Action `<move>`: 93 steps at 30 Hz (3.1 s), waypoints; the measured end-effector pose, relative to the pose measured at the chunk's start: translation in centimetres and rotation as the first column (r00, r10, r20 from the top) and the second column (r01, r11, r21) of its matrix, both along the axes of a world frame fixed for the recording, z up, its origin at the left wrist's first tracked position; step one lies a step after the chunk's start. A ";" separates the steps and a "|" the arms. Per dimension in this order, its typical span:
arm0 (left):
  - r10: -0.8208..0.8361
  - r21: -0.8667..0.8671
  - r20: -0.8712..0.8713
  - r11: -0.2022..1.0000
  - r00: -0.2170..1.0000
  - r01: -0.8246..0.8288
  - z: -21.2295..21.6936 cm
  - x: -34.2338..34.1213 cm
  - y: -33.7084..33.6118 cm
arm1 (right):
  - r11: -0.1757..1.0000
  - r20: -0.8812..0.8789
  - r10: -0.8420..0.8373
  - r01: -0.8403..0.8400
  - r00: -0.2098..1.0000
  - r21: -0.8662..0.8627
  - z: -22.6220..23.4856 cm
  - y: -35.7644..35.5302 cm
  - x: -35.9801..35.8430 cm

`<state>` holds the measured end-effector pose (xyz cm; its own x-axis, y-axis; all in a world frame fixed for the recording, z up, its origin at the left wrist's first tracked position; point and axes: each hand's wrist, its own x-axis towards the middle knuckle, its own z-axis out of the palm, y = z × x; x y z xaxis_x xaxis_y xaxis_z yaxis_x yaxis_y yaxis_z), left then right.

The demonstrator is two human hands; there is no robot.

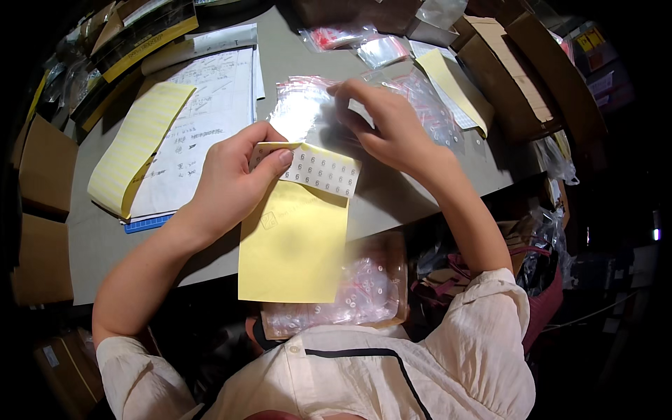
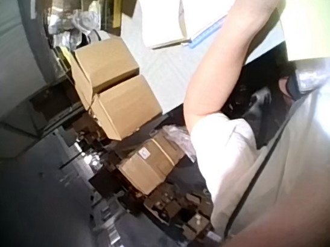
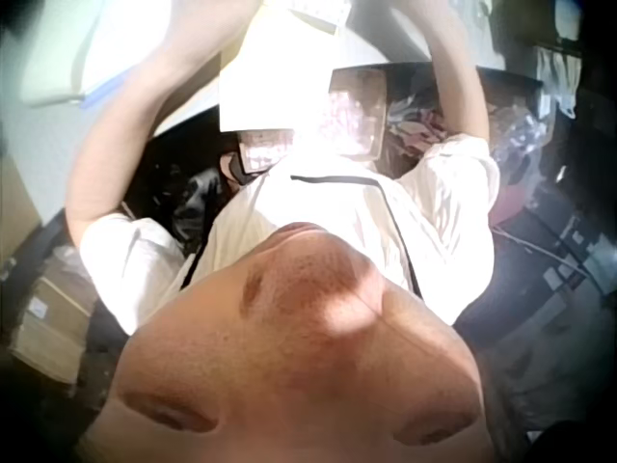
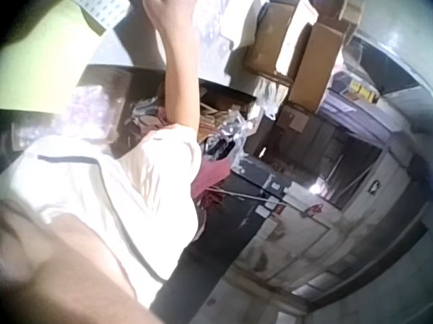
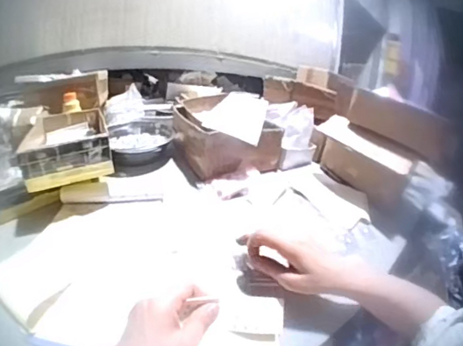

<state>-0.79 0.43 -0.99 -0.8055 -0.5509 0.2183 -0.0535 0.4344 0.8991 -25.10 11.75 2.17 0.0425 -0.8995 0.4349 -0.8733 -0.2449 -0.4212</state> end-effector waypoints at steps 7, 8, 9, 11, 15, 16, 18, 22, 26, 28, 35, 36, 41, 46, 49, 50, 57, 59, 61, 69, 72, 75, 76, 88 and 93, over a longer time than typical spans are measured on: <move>-0.024 -0.041 -0.001 0.999 1.000 0.024 0.1 0.0 0.4 | 0.965 -0.084 -0.198 0.209 0.977 0.161 0.4 1.6 -2.5; -0.016 -0.061 0.006 0.998 1.000 0.016 0.0 0.0 0.5 | 0.975 -0.021 -0.187 0.189 0.982 0.115 0.3 1.4 -3.0; -0.012 -0.084 0.013 0.996 1.000 0.013 -0.1 0.0 0.4 | 0.964 0.035 -0.213 0.204 0.977 0.169 0.4 1.2 -3.4; -0.020 -0.115 0.015 0.993 1.000 0.021 -0.2 0.0 0.4 | 0.935 0.143 -0.269 0.223 0.952 0.277 0.6 0.6 -4.0; -0.036 -0.123 -0.004 0.992 0.999 0.035 -0.2 0.2 0.4 | 0.834 0.176 -0.277 0.146 0.945 0.532 0.4 -1.8 -4.9; -0.036 -0.117 -0.011 0.993 0.999 0.035 -0.2 0.2 0.4 | 0.851 0.102 -0.252 0.170 0.962 0.497 0.3 -2.1 -4.8; -0.044 -0.107 -0.050 0.993 0.998 0.038 -0.2 0.2 0.6 | 0.862 -0.061 -0.287 0.286 0.956 0.418 0.3 -2.0 -4.2; -0.055 -0.153 -0.052 0.987 0.997 0.046 -0.1 0.2 0.8 | 0.851 -0.293 -0.319 0.408 0.901 0.329 0.8 -1.7 -3.8; -0.077 -0.179 -0.066 0.982 0.995 0.065 -0.4 0.3 0.7 | 0.617 -0.514 -0.385 0.628 0.766 0.474 3.7 -1.6 -4.2; -0.110 -0.203 -0.008 0.973 0.994 0.106 0.2 0.7 0.6 | 0.671 -0.529 -0.421 0.645 0.737 0.365 4.1 0.2 -3.1; -0.101 -0.147 -0.092 0.985 0.991 0.087 0.0 0.5 1.2 | 0.979 -0.252 -0.179 0.146 0.951 -0.143 -1.3 6.4 3.2; -0.104 -0.133 -0.112 0.987 0.988 0.089 0.2 0.6 1.3 | 0.991 -0.323 -0.127 0.106 0.938 -0.082 -1.8 6.9 3.7; -0.158 -0.138 -0.119 0.980 0.980 0.141 0.9 0.7 1.1 | 0.962 -0.502 -0.273 0.243 0.821 -0.126 -2.8 8.1 1.8; -0.158 -0.132 -0.092 0.981 0.983 0.145 0.9 0.8 0.9 | 0.916 -0.557 -0.402 0.311 0.727 -0.255 -3.8 9.2 -4.1; -0.130 -0.083 -0.082 0.989 0.988 0.123 1.0 0.7 1.2 | 0.932 -0.449 -0.355 0.275 0.820 -0.234 -3.2 10.4 -5.4; -0.136 -0.060 -0.097 0.990 0.986 0.131 1.0 0.8 1.2 | 0.936 -0.356 -0.338 0.270 0.872 -0.227 -3.0 11.0 -4.7; -0.109 0.091 -0.249 0.987 0.962 0.135 0.2 0.6 0.8 | 0.857 -0.404 -0.424 0.504 0.810 0.112 -4.5 8.0 -7.4; -0.093 0.099 -0.287 0.987 0.953 0.126 0.8 0.3 0.7 | 0.838 -0.407 -0.476 0.542 0.780 0.060 -4.9 6.6 -9.6; -0.090 0.107 -0.295 0.986 0.951 0.127 1.1 0.6 0.4 | 0.820 -0.393 -0.478 0.560 0.785 0.122 -5.0 5.1 -10.8; -0.085 0.131 -0.284 0.983 0.955 0.126 1.0 0.6 -0.1 | 0.882 -0.548 -0.459 0.432 0.700 -0.187 -5.0 3.5 -15.0; -0.081 0.114 -0.280 0.987 0.957 0.116 0.9 0.7 -0.4 | 0.919 -0.506 -0.391 0.302 0.769 -0.252 -4.7 2.5 -16.2; -0.054 0.122 -0.304 0.988 0.951 0.094 1.0 0.1 -0.6 | 0.951 -0.621 -0.308 0.244 0.721 -0.188 -4.2 1.7 -17.0; -0.043 0.128 -0.315 0.988 0.948 0.087 1.2 -0.1 -0.9 | 0.961 -0.656 -0.271 0.159 0.705 -0.226 -4.0 1.5 -17.3; 0.062 0.099 -0.462 0.995 0.884 -0.018 0.6 0.4 -7.0 | 0.905 -0.687 -0.108 -0.215 0.718 -0.367 0.9 9.3 -0.9; 0.119 0.170 -0.439 0.984 0.890 -0.048 0.5 0.0 -6.5 | 0.892 -0.660 0.043 -0.327 0.750 -0.313 -2.6 14.2 9.6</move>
<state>-0.77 -6.05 -0.48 -0.5921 -0.6666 0.4528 0.3385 0.3042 0.8904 -15.50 25.96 -0.39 0.5758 -0.6044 0.5506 -0.8172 -0.4455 0.3655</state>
